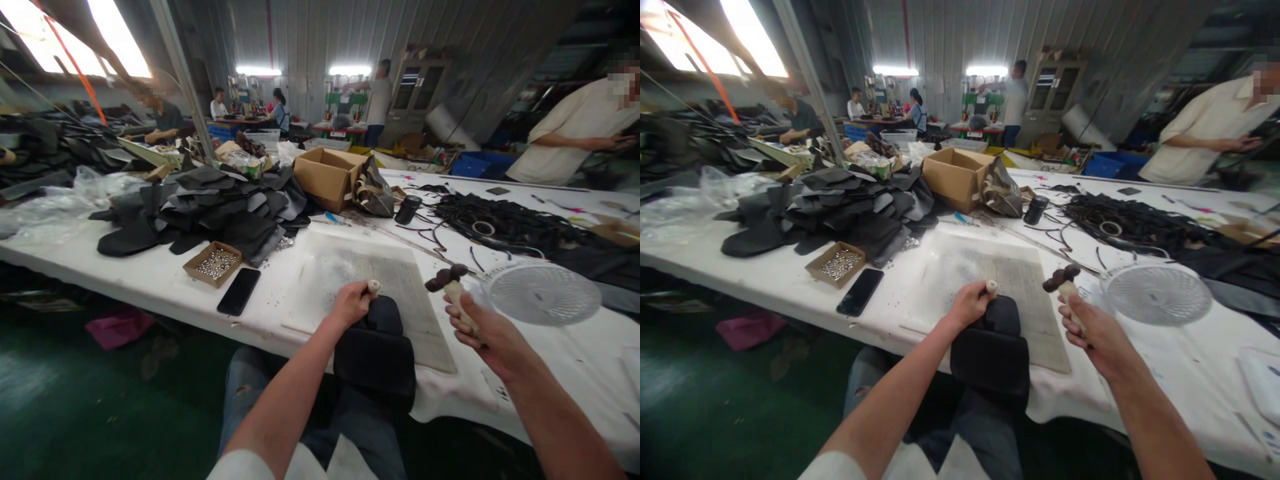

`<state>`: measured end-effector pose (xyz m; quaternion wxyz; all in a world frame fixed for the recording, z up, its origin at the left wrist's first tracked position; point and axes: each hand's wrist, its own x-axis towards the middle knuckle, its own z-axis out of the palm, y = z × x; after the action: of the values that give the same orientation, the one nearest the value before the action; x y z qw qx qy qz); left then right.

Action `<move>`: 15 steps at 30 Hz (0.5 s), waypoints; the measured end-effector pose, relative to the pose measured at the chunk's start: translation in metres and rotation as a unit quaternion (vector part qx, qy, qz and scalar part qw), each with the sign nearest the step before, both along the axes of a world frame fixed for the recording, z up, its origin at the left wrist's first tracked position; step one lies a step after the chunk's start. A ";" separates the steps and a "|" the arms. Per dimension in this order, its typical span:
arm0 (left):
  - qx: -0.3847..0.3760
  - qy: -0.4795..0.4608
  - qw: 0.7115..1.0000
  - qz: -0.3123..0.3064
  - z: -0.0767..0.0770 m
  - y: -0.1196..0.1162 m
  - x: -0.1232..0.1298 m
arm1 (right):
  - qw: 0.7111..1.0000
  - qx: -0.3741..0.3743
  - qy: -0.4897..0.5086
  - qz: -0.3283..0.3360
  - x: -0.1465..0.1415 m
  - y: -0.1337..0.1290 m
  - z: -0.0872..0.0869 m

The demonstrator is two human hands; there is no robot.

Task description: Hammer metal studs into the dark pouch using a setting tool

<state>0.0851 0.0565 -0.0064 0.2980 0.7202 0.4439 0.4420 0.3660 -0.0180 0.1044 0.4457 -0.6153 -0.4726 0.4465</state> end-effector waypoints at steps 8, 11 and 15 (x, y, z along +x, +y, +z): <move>0.015 0.017 1.000 0.008 -0.006 0.000 0.001 | 0.891 0.236 -0.388 0.011 -0.082 -0.027 0.018; 0.013 0.027 1.000 0.008 -0.008 0.001 0.001 | 0.891 0.205 -0.400 0.064 -0.098 -0.018 -0.006; 0.009 0.052 0.999 0.007 -0.007 0.002 0.001 | 0.931 0.128 -0.330 0.092 -0.097 -0.003 0.004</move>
<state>0.0866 0.0581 -0.0131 0.2654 0.7417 0.4598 0.4099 0.2690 -0.0209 0.1079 0.2969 -0.6196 -0.7004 0.1932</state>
